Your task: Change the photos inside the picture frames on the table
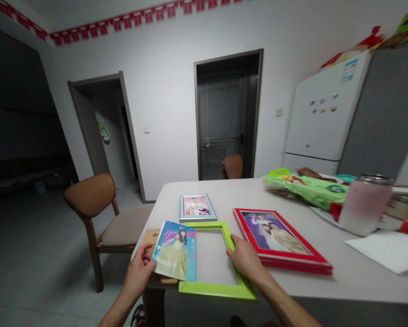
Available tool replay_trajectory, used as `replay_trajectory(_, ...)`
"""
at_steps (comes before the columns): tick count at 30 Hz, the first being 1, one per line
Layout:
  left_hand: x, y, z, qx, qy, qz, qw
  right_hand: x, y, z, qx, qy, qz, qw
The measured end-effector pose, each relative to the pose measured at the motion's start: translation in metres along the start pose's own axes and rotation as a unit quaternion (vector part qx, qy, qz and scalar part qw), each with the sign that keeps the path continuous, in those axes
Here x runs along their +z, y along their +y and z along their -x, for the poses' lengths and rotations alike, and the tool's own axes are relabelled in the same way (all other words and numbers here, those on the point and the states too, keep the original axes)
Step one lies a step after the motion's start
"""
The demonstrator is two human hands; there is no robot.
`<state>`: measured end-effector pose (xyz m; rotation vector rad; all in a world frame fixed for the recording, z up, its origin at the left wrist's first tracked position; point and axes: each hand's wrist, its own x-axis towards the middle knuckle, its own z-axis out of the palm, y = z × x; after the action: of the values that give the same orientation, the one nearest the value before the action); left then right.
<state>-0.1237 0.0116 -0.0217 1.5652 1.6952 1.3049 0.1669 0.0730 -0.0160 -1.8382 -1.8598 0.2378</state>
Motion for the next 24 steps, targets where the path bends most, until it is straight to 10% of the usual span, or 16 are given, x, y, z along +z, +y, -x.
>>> replay_trajectory(13, 0.003, 0.01, 0.015, 0.049, -0.064, -0.174, 0.981, 0.012, 0.001, 0.003, -0.091, 0.024, 0.111, 0.989)
replay_trajectory(19, 0.005, 0.013, 0.019, 0.098, -0.049, -0.206, 0.972, 0.02, -0.042, 0.011, -0.033, -0.032, -0.161, 0.986)
replay_trajectory(24, 0.025, 0.022, 0.03, 0.189, -0.099, -0.18, 0.96, 0.036, -0.079, 0.012, 0.092, -0.199, -0.395, 0.892)
